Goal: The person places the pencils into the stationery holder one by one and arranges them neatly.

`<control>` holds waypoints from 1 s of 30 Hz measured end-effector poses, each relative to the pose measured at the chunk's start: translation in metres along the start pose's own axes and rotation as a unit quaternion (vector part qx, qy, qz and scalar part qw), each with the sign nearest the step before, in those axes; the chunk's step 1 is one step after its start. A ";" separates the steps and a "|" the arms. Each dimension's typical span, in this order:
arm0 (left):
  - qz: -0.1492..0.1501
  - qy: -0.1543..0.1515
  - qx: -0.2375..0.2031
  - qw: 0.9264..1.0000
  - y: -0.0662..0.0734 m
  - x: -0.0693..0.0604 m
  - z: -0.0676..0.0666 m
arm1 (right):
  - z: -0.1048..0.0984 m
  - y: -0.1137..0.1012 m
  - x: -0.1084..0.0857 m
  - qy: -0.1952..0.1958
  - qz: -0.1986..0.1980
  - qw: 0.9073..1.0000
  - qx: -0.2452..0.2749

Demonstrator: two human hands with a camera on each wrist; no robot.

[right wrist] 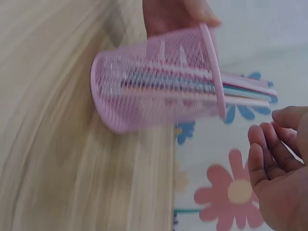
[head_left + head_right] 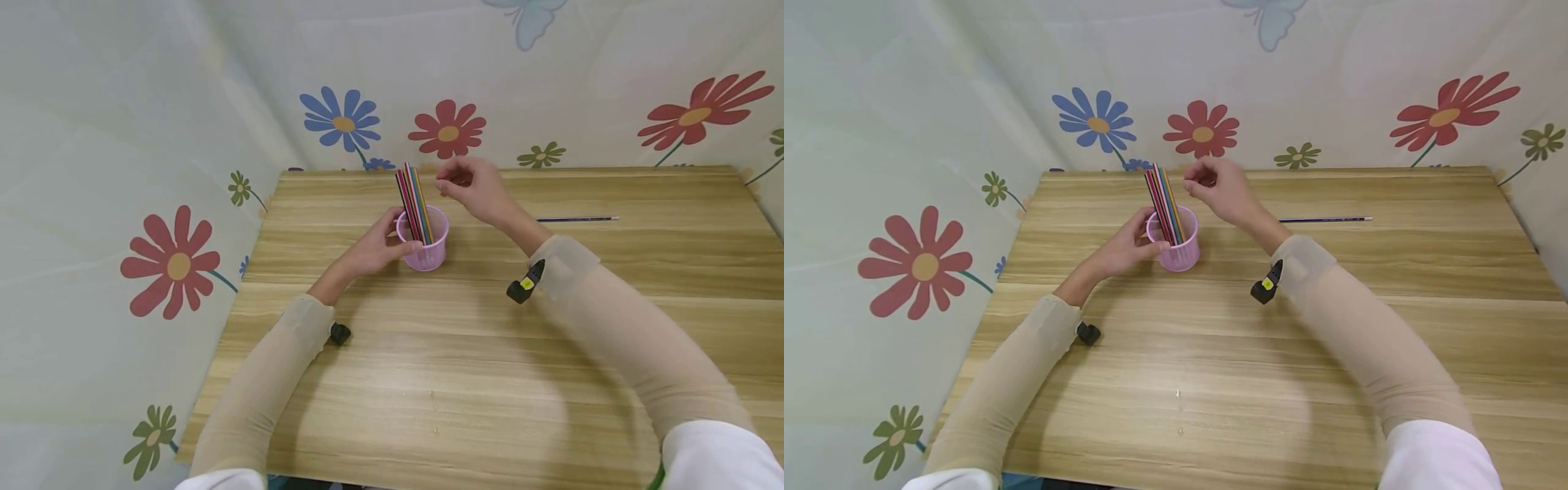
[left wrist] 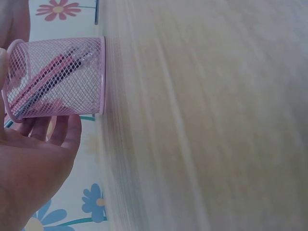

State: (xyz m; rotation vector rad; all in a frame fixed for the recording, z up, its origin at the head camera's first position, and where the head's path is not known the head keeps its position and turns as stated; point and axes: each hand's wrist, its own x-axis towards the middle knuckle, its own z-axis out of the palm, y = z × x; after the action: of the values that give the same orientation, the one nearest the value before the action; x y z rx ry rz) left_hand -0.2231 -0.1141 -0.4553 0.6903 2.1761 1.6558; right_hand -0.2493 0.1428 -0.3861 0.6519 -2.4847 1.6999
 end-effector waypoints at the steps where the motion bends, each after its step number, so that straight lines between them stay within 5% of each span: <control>1: -0.001 0.001 -0.001 1.000 0.000 0.000 0.000 | -0.005 0.002 -0.001 0.002 0.003 1.000 -0.005; 12: -0.007 -0.001 0.007 1.000 0.001 -0.001 -0.003 | -0.057 0.034 -0.018 -0.001 0.024 0.995 -0.098; 19: -0.015 -0.001 0.004 1.000 0.000 -0.002 -0.005 | -0.086 0.064 -0.032 -0.009 0.070 0.987 -0.143; 30: -0.009 -0.005 0.004 1.000 0.001 0.000 -0.002 | -0.113 0.098 -0.059 -0.050 0.096 0.973 -0.205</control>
State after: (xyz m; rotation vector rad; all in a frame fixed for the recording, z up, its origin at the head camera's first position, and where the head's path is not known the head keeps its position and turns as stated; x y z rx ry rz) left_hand -0.2239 -0.1157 -0.4542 0.6774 2.1761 1.6314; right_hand -0.2540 0.2929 -0.4448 0.4764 -2.9239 1.1585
